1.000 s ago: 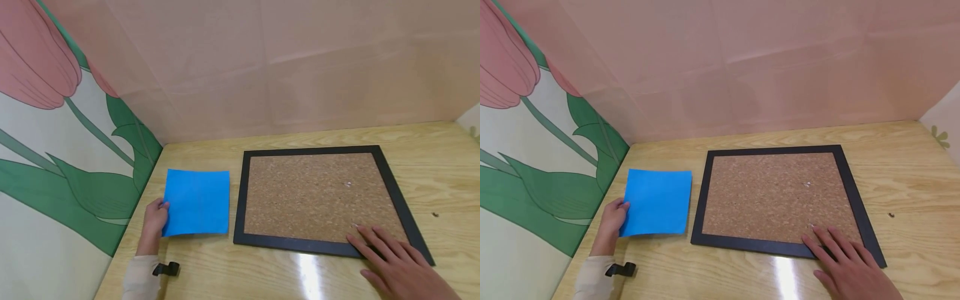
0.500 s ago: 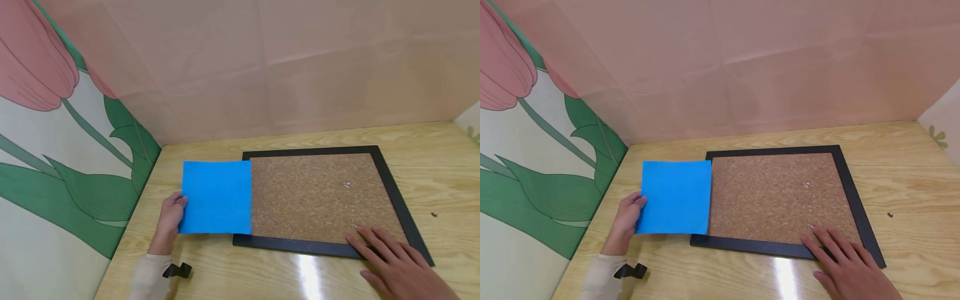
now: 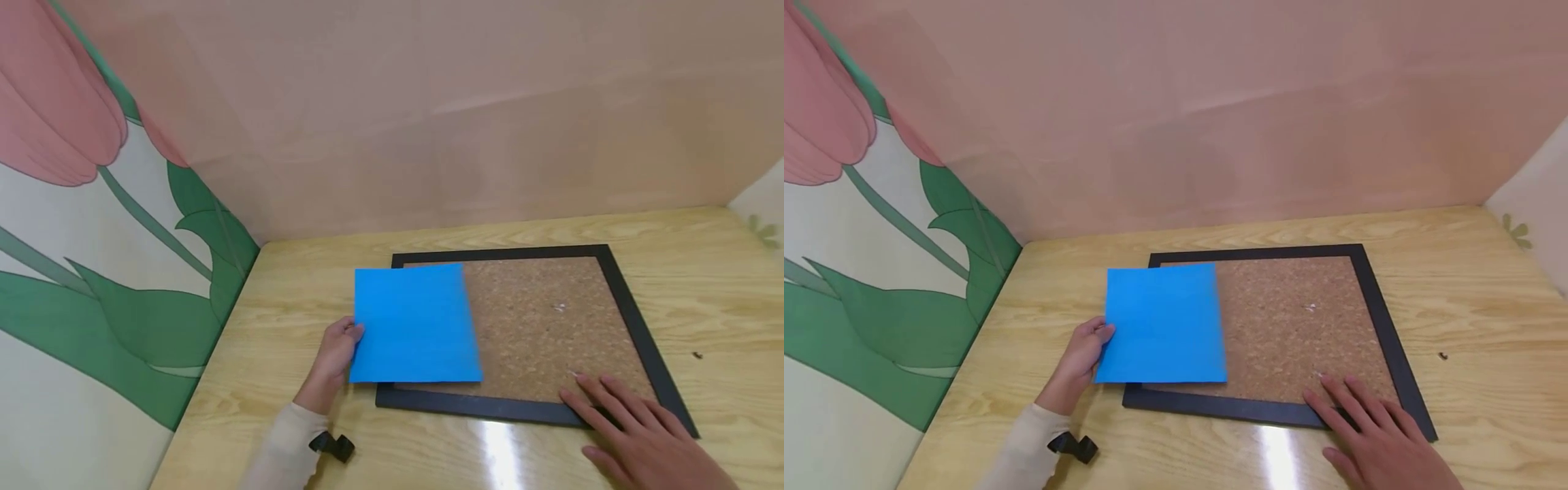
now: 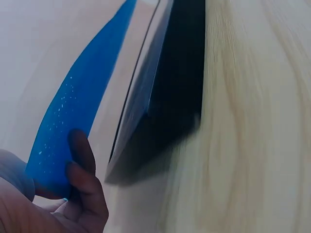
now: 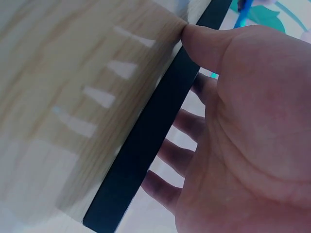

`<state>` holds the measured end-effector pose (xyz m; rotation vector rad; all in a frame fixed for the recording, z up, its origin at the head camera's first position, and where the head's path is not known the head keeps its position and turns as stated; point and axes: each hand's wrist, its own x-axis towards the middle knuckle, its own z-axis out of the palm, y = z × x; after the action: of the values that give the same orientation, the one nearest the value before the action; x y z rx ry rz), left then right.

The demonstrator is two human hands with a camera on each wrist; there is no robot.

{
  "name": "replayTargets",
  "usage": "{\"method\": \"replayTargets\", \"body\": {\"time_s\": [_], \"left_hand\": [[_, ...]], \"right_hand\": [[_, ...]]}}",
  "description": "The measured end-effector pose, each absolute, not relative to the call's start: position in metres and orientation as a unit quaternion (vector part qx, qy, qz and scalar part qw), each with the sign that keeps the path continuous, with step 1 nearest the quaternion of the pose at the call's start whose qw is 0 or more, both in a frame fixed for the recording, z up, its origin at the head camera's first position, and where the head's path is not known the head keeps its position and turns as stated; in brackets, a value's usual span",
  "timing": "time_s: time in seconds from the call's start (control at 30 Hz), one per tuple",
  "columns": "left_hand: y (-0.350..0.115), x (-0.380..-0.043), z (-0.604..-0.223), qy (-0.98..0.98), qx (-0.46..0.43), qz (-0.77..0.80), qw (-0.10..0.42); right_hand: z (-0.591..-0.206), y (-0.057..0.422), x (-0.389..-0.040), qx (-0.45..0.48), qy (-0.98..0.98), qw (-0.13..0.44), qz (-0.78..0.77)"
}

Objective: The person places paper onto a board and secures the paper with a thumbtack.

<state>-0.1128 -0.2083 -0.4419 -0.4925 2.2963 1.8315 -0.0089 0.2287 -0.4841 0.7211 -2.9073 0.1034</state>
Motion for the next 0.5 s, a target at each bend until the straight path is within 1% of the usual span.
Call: {"method": "replayTargets", "body": {"time_s": [0.1, 0.27, 0.33, 0.5], "left_hand": [[-0.192, -0.116, -0.443, 0.771, -0.138, 0.614, 0.092], [-0.163, -0.119, -0.446, 0.778, -0.104, 0.61, 0.106], [-0.152, -0.121, -0.447, 0.78, -0.098, 0.608, 0.112], [-0.128, -0.125, -0.451, 0.783, -0.097, 0.599, 0.134]], "right_hand": [[-0.483, 0.228, -0.008, 0.246, -0.965, 0.08, 0.033], [-0.48, 0.227, -0.007, 0.241, -0.968, 0.06, 0.03], [-0.479, 0.228, -0.006, 0.241, -0.968, 0.061, 0.034], [-0.479, 0.231, -0.006, 0.258, -0.961, 0.096, 0.039]]}}
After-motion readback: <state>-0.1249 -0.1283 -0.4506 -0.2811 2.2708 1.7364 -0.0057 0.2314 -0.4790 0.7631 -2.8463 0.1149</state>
